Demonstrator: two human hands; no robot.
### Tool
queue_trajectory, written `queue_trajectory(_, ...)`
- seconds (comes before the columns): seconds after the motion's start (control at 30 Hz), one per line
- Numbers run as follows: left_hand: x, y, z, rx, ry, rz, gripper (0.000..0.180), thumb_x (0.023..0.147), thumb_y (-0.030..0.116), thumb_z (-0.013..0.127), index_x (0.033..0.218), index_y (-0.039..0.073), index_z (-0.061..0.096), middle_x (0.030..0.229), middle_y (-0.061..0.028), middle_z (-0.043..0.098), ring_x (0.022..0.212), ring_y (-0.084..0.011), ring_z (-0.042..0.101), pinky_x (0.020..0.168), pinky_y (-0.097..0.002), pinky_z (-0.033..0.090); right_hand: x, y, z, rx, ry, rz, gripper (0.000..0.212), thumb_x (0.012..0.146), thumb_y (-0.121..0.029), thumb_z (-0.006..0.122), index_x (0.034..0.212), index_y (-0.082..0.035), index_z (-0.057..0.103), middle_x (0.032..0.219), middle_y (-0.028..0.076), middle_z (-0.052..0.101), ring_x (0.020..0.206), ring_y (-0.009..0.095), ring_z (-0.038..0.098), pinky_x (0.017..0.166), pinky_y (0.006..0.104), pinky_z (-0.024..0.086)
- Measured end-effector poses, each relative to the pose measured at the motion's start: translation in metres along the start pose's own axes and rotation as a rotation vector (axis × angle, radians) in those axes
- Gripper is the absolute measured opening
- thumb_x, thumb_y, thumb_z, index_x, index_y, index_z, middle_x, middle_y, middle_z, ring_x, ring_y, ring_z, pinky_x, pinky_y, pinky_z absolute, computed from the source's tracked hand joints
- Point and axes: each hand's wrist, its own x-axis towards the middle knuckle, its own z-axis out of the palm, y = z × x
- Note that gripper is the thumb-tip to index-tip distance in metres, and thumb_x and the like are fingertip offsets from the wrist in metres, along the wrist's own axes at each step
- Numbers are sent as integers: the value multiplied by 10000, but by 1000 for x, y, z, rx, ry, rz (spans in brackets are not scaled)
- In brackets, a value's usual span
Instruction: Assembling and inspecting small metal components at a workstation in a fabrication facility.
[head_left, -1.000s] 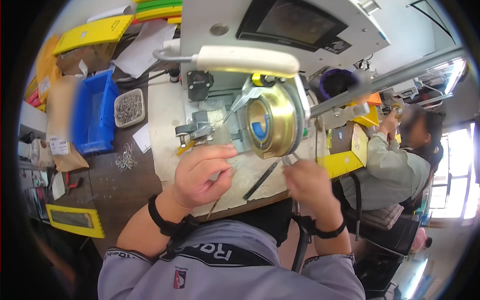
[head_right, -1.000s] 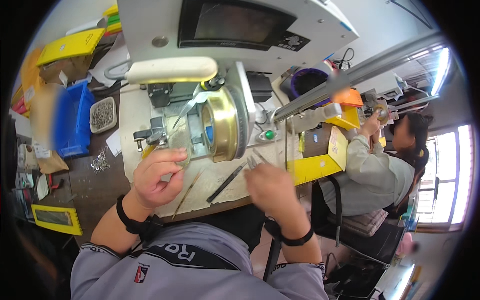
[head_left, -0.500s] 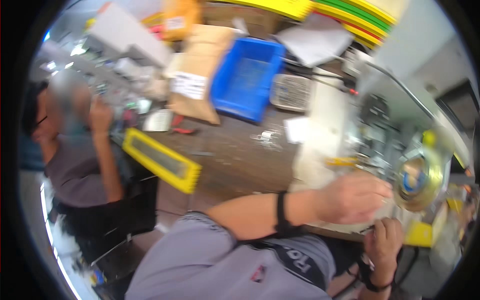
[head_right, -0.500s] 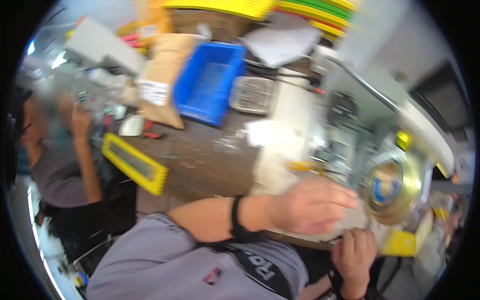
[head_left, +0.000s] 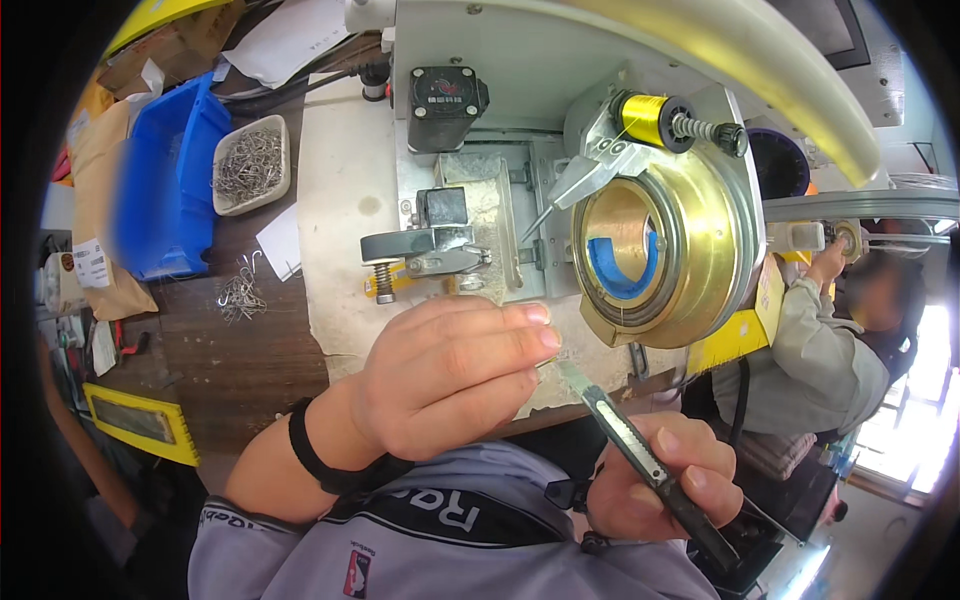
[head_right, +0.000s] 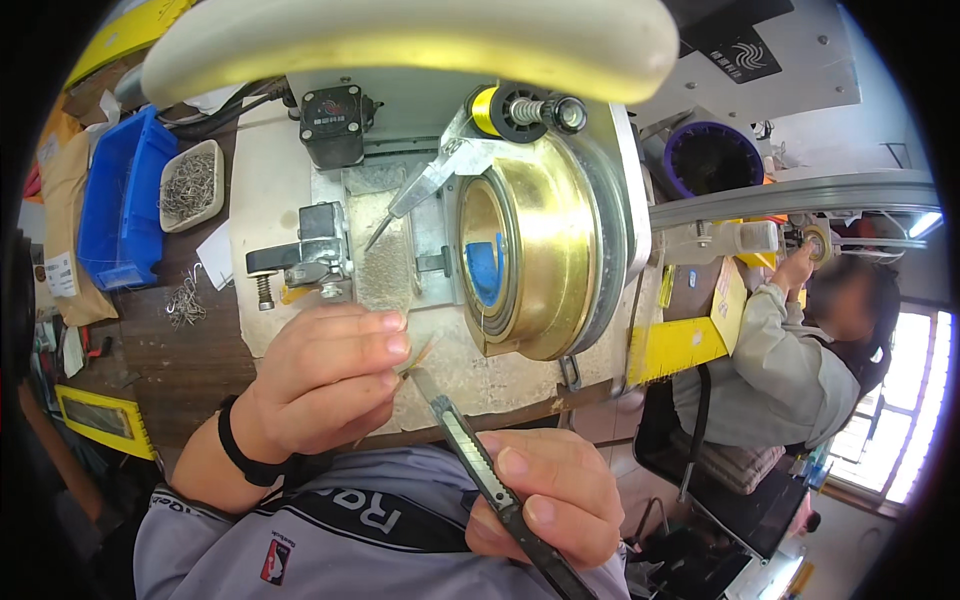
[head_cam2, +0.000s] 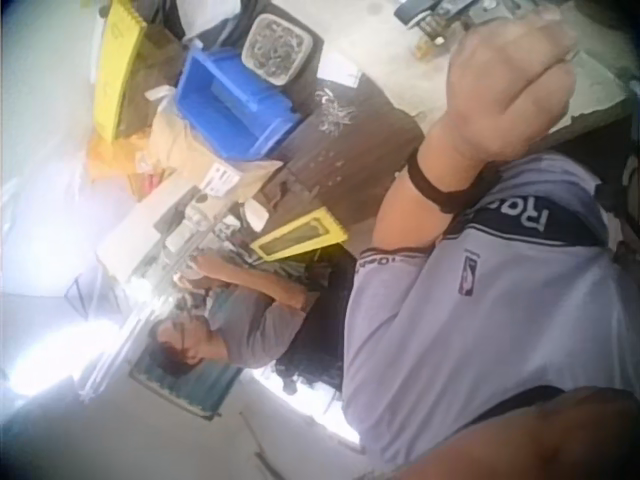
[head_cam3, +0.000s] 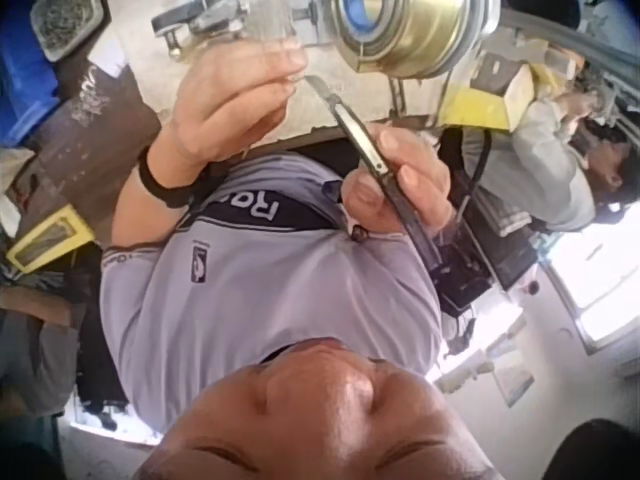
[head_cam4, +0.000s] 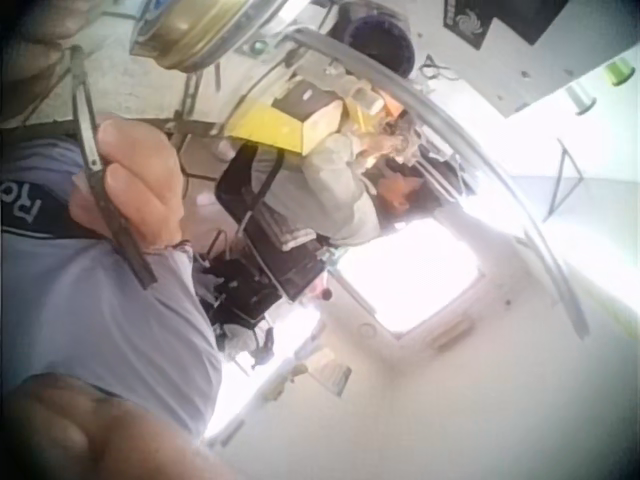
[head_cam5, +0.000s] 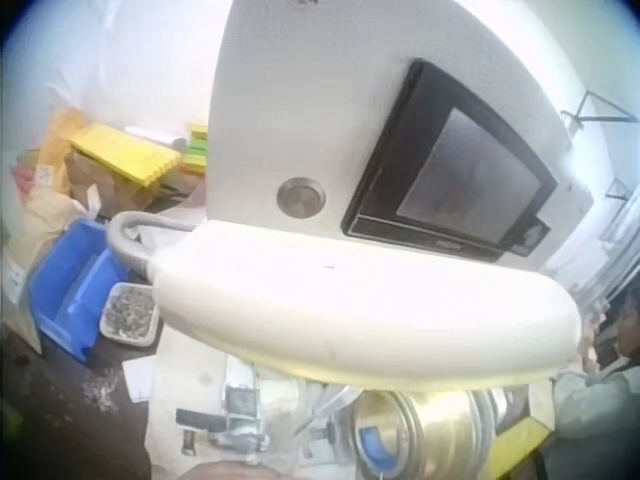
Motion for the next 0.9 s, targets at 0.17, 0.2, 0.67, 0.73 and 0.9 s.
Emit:
queue_trajectory(0.17,1,1,-1,-5,-15,-8,308,775,-73,752,1049,11,639,1197,-172,670,1083,-370,703,810,-441,615,3,6,-1,-2,-30,-6,564,761,35,796,1241,0,503,1080,239,671,789,363,751,607,380,648)
queue_trajectory(0.2,1,1,-2,-8,-14,-9,307,773,-73,752,1046,10,640,1194,-172,670,1083,-369,703,810,-439,614,4,8,1,-37,-67,-24,461,875,-96,739,1246,-3,480,1065,219,632,760,310,705,585,343,625)
queue_trajectory(0.67,1,1,-4,-4,-10,-2,305,764,-76,754,1034,9,639,1183,-167,678,1083,-360,702,813,-434,615,12,5,5,-62,-157,21,414,791,-53,838,1117,11,591,996,243,726,745,332,746,606,398,632)
queue_trajectory(0.73,-1,1,-5,-1,-8,0,306,764,-73,756,1034,10,638,1183,-166,678,1082,-359,702,809,-433,615,9,6,4,-48,-147,-27,420,785,-58,843,1114,9,590,1001,243,724,738,330,743,598,395,629)
queue_trajectory(0.9,0,1,-2,9,3,-10,292,762,-77,747,1020,10,641,1161,-163,687,1067,-353,708,796,-426,613,10,5,6,-73,-129,-39,407,792,-81,834,1103,11,588,978,230,722,707,315,731,575,393,623)
